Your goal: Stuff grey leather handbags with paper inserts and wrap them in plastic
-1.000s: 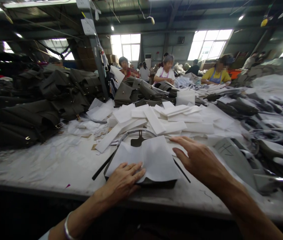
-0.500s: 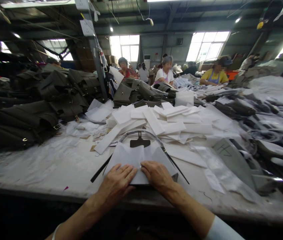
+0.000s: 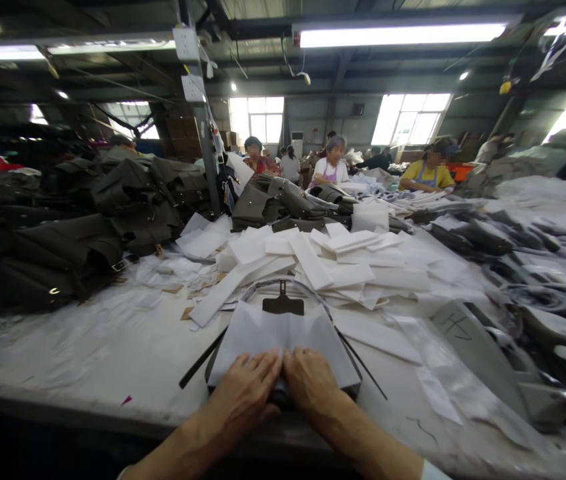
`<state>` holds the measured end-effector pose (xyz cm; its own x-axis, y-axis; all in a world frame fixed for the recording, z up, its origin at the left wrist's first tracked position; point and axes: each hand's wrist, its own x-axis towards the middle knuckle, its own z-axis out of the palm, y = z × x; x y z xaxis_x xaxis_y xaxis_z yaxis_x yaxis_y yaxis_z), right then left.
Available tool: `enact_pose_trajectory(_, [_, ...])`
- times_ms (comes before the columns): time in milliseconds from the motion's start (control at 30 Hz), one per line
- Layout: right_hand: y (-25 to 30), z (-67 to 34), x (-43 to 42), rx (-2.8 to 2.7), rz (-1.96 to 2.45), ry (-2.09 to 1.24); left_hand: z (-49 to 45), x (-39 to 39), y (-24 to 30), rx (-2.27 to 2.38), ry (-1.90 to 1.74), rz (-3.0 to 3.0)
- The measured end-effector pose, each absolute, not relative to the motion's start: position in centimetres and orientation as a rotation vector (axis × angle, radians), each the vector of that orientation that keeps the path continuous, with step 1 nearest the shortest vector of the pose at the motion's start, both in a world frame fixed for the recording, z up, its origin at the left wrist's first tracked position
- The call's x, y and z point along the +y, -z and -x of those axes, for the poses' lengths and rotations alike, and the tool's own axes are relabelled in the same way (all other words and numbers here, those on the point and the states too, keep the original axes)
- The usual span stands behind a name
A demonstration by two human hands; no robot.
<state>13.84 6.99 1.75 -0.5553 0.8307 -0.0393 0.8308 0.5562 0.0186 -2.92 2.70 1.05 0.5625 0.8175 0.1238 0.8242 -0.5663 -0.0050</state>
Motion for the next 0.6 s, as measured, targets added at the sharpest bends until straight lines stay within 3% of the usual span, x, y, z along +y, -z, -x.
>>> enact_pose_trajectory(267, [0.9, -15.4, 6.8, 3.060, -1.760, 0.139, 3.3, 4.4, 2.5, -1.268, 0.152, 2.807])
enact_pose_trajectory(433, [2.6, -16.2, 7.0, 3.461, -1.527, 0.252, 3.1, 5.1, 5.1, -1.278, 0.082, 2.770])
enact_pose_trajectory(600, [2.0, -16.3, 7.3, 3.303, -1.506, 0.564, 2.9, 4.9, 3.9, -1.274, 0.135, 2.762])
